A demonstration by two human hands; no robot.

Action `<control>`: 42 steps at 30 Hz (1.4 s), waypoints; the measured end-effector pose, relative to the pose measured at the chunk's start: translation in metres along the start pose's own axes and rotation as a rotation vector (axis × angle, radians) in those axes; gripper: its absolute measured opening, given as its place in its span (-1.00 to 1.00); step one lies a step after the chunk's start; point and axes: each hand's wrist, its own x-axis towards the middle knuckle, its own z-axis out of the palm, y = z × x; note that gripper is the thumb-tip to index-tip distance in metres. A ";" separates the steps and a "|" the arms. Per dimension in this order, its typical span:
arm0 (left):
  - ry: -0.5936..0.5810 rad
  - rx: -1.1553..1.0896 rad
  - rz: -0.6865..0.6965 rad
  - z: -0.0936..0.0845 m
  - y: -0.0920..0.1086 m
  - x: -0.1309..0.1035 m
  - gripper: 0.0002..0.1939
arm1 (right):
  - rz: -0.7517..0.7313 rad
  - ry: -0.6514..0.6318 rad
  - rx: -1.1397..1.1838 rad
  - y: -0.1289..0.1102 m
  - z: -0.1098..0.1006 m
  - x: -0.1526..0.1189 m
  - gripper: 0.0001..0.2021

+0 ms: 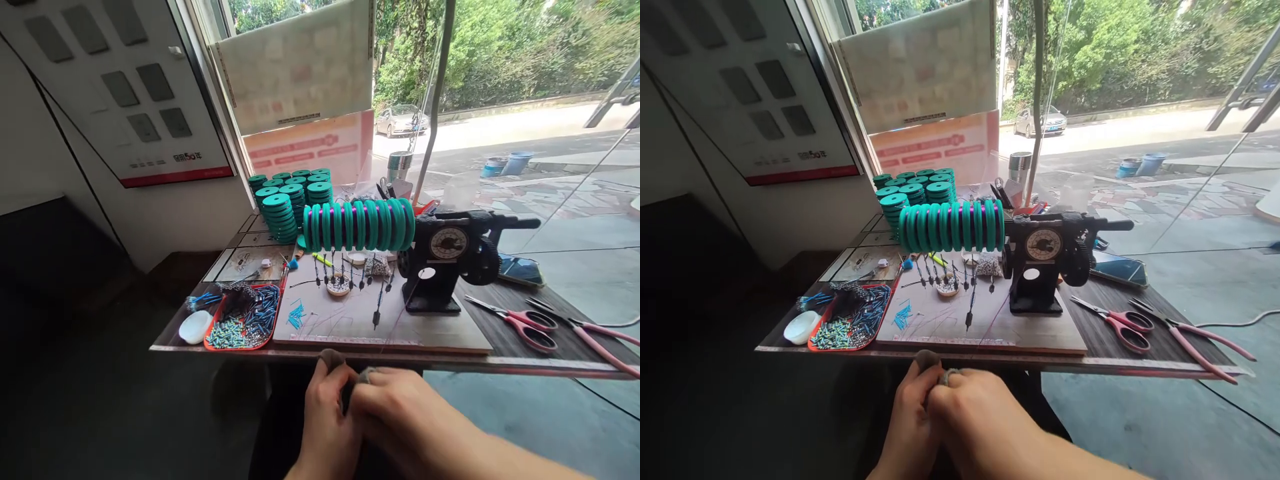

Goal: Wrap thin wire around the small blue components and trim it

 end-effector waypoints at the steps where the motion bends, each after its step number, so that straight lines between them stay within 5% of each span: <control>1: 0.020 -0.040 -0.003 -0.001 -0.001 0.000 -0.83 | 0.034 -0.052 0.089 -0.005 -0.008 0.011 -0.87; 7: 0.201 0.005 0.139 -0.005 -0.013 0.002 -0.86 | 0.201 -0.192 0.341 -0.001 -0.037 0.072 -0.95; 17: 0.595 0.523 0.643 -0.004 -0.029 0.006 -0.87 | 0.324 -0.228 0.385 0.006 -0.037 0.097 -0.95; 22: 0.523 0.484 0.802 -0.010 -0.031 0.011 -0.80 | 0.304 -0.234 0.211 -0.001 -0.031 0.103 -0.93; 25: 0.399 0.266 0.644 -0.011 -0.024 0.007 -0.84 | 0.207 -0.172 0.033 -0.009 -0.034 0.087 -0.94; 30: 0.049 -0.385 -0.062 -0.011 -0.004 0.001 -0.83 | 0.076 -0.082 -0.298 0.000 -0.034 0.038 -0.80; 33: -0.069 -0.627 -0.323 -0.011 0.001 0.003 -0.80 | -0.035 -0.108 -0.446 0.015 -0.027 0.018 -0.80; 42: -0.197 -0.842 -0.554 -0.012 0.001 0.007 -0.87 | -0.137 -0.053 -0.586 0.025 -0.017 0.011 -0.83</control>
